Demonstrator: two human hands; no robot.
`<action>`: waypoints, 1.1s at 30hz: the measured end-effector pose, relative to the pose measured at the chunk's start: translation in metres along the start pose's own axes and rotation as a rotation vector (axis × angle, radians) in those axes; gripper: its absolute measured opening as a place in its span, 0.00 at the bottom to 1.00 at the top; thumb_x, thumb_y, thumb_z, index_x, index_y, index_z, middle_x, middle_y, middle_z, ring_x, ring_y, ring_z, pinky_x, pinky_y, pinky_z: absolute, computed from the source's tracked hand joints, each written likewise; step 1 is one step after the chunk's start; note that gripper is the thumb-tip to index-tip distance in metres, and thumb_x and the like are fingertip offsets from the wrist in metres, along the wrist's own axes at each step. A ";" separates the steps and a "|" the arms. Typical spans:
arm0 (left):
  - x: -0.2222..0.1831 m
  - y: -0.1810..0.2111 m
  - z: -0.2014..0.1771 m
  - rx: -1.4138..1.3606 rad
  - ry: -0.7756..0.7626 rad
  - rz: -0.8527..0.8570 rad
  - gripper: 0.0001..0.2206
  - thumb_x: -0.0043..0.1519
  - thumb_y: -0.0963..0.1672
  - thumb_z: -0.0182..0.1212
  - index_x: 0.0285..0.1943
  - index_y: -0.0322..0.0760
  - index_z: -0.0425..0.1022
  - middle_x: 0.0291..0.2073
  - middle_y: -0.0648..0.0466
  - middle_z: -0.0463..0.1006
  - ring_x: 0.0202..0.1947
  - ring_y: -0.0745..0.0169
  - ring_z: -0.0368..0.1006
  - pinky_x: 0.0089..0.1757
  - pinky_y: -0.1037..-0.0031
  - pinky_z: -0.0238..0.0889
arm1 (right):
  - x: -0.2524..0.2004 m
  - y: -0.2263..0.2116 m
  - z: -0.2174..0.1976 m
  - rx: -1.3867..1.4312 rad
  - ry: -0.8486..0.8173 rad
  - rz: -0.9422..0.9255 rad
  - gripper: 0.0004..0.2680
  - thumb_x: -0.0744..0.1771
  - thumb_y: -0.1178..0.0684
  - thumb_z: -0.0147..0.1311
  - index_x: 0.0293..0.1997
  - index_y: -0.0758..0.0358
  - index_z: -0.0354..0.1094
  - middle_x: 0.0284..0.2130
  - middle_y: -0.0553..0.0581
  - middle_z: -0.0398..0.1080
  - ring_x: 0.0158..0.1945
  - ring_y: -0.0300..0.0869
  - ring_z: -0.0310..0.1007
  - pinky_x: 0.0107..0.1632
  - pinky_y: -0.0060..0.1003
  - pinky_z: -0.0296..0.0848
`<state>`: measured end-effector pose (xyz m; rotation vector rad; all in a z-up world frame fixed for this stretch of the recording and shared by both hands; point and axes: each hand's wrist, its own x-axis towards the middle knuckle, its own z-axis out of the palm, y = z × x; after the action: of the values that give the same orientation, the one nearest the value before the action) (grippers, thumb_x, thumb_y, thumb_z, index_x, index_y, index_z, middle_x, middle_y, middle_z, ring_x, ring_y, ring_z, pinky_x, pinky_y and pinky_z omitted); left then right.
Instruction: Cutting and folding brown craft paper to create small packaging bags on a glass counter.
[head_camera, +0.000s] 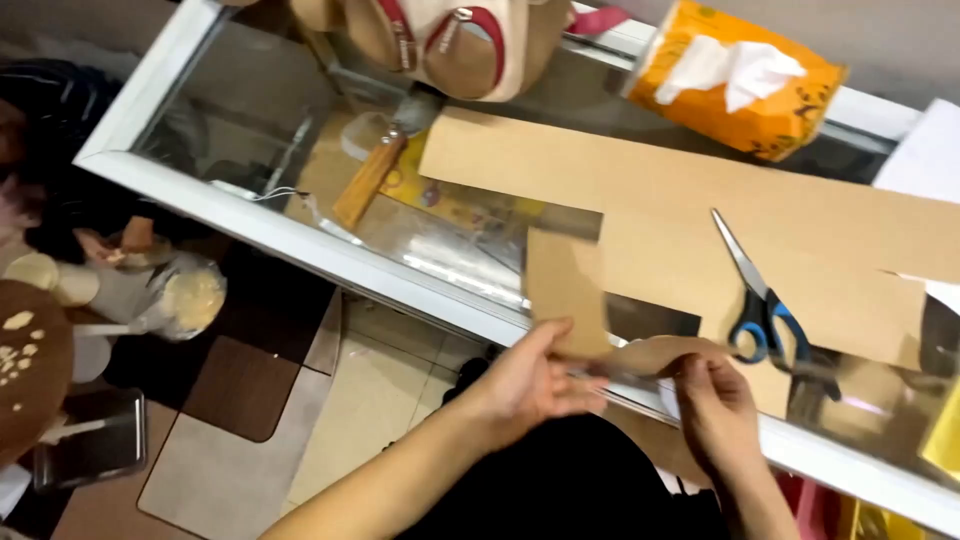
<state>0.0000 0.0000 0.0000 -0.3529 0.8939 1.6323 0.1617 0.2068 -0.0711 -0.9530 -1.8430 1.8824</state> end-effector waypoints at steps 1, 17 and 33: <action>0.006 0.001 0.003 0.005 -0.004 -0.009 0.32 0.68 0.54 0.52 0.77 0.38 0.52 0.57 0.33 0.72 0.52 0.37 0.79 0.47 0.54 0.80 | -0.006 -0.017 0.008 0.000 0.011 0.003 0.15 0.72 0.42 0.53 0.44 0.66 0.75 0.39 0.59 0.80 0.43 0.43 0.78 0.51 0.36 0.73; -0.028 0.039 0.047 0.453 -0.002 0.448 0.33 0.63 0.58 0.46 0.68 0.34 0.73 0.63 0.46 0.80 0.62 0.56 0.77 0.60 0.66 0.70 | -0.038 -0.056 0.059 -0.364 -0.064 -0.107 0.09 0.71 0.47 0.54 0.34 0.57 0.74 0.40 0.50 0.68 0.48 0.38 0.65 0.53 0.32 0.62; -0.027 0.023 0.032 0.899 0.025 0.493 0.19 0.67 0.52 0.62 0.26 0.43 0.67 0.24 0.67 0.63 0.29 0.75 0.59 0.33 0.80 0.52 | -0.014 -0.164 0.062 -0.758 0.173 -0.710 0.12 0.71 0.51 0.57 0.63 0.56 0.71 0.61 0.53 0.72 0.65 0.50 0.60 0.69 0.44 0.52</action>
<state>-0.0065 0.0032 0.0470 0.5080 1.7101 1.4658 0.0962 0.1684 0.0878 -0.4936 -2.3849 0.6712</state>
